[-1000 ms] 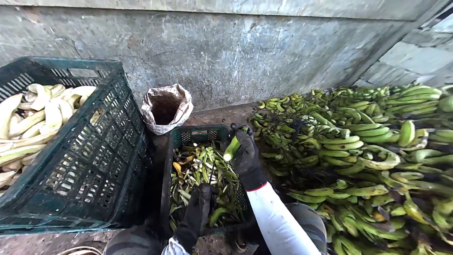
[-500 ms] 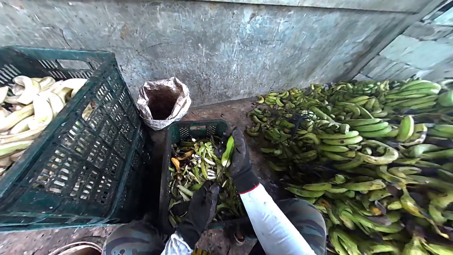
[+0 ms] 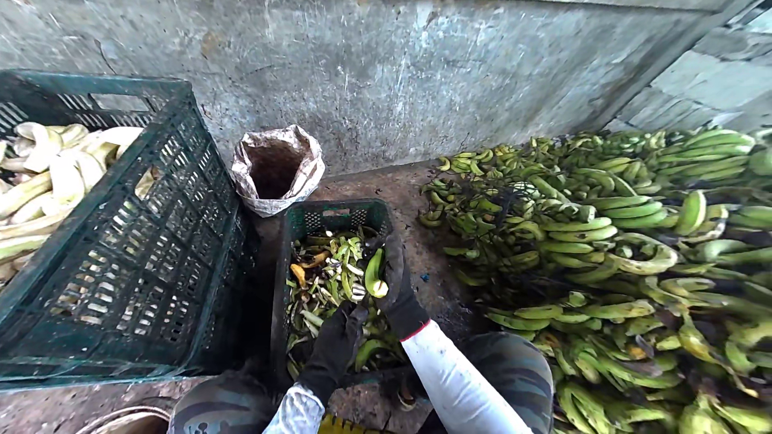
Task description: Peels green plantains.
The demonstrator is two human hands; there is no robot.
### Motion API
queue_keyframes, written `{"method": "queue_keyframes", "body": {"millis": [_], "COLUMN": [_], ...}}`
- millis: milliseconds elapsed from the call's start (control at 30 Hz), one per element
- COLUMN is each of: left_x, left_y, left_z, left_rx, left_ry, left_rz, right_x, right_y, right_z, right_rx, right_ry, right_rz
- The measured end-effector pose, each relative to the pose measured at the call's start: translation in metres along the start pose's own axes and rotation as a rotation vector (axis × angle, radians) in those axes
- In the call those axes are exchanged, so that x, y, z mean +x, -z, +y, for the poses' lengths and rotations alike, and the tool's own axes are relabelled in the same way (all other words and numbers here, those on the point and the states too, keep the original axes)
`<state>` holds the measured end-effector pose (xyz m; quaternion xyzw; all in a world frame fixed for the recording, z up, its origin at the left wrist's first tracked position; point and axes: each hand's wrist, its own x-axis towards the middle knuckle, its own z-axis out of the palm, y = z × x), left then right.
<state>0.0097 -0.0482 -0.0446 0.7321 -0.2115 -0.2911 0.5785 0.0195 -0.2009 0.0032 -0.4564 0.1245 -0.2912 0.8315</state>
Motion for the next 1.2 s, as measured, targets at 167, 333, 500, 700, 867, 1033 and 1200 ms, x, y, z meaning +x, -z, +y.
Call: {"method": "queue_keyframes", "body": {"millis": [167,333,500,700,867,1033,1200], "left_x": [0.009,0.009,0.007,0.030,0.036,0.039,0.040], "left_y": [0.013,0.024,0.055,0.108,0.139,0.130,0.131], "left_z": [0.004,0.011,0.058,0.064,0.056,0.051,0.054], "left_rx": [0.304,0.554,1.053,0.825,-0.327,-0.414,-0.652], "left_ry": [0.018,0.121,0.098,0.244,0.073,0.079,0.077], "left_rz": [0.024,0.009,-0.020,0.221,0.590,0.555,0.541], "right_x": [-0.022,-0.027,-0.033,-0.051,-0.011,0.118,0.105], "right_y": [-0.006,0.011,0.039,0.029,0.007,-0.066,-0.078], "right_z": [0.004,0.017,-0.008,-0.019,0.005,-0.001,-0.001], "right_rx": [0.240,0.282,0.058,-0.520,-0.961,-0.573,-1.340], "right_ry": [-0.333,-0.327,-0.645,-0.981,-0.980,-0.546,-0.139], "right_rz": [-0.017,-0.146,-0.432,-0.563,-0.505,-0.450,-0.531]}}
